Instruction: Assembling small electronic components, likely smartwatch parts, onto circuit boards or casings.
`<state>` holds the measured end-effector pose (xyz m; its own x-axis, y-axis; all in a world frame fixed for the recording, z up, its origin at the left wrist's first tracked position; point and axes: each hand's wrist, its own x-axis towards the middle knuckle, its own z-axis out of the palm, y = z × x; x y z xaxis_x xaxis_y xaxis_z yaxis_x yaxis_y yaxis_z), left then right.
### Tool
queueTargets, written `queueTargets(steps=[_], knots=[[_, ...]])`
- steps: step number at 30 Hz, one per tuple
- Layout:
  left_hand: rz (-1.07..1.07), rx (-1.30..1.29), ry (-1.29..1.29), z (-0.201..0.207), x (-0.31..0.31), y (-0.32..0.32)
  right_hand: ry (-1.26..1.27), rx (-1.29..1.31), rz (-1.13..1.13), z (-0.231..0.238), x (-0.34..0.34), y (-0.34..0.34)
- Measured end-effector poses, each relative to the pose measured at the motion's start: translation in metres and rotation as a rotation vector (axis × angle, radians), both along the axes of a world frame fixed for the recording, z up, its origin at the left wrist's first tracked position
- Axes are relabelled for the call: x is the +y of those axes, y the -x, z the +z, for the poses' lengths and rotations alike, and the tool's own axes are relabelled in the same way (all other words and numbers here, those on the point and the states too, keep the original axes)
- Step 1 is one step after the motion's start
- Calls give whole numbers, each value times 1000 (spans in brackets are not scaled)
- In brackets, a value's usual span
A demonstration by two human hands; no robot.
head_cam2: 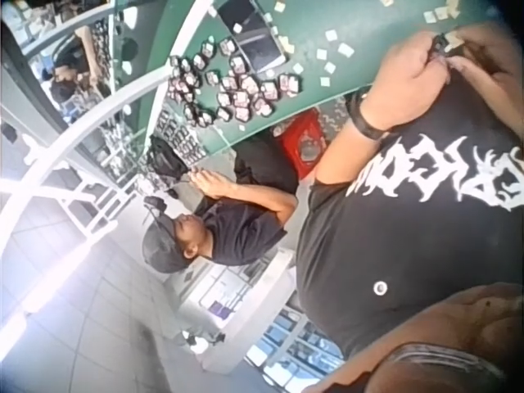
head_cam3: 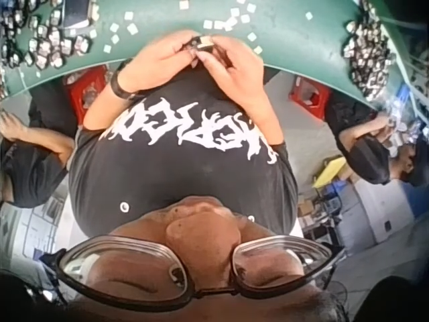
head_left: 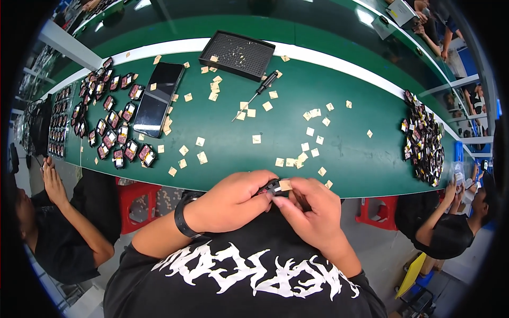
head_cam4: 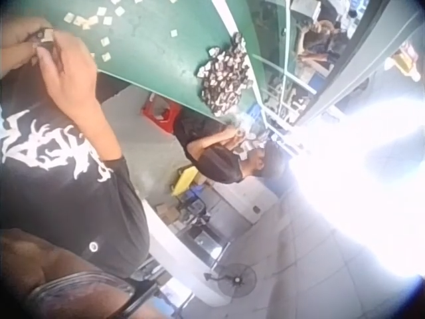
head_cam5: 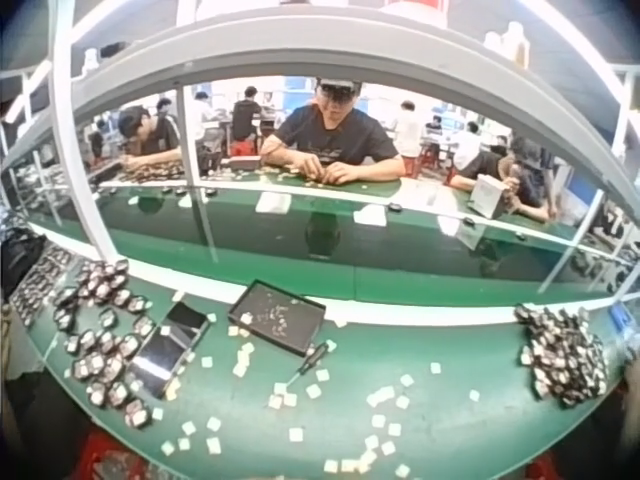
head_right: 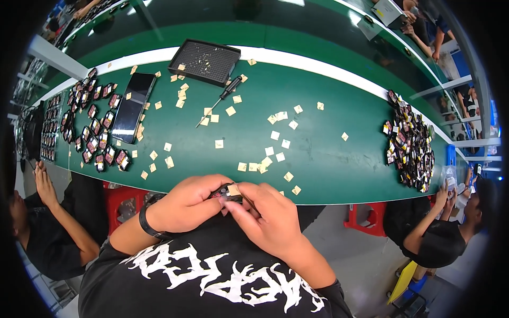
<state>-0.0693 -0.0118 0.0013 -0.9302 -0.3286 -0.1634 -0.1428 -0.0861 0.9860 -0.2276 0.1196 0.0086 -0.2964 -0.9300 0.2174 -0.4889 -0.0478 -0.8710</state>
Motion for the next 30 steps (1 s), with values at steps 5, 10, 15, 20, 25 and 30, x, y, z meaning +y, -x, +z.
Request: queueTargets(steps=[5,10,15,20,25,30], knots=[[-29,-111,-76,5,-2,1,-150,-66,-44,-8,8,6],[-30,-163,-507,-5,0,0,-363,-704,-88,0,7,3],[-1,-187,-587,-5,1,3,-444,-823,-190,8,5,1],[17,-174,-374,-16,8,5,-407,-686,-213,-1,5,-9],[-23,-94,-171,-23,9,5,-334,-580,-225,-17,7,-10],[-64,-104,-115,-25,9,3,-368,-527,-187,-22,7,-4]])
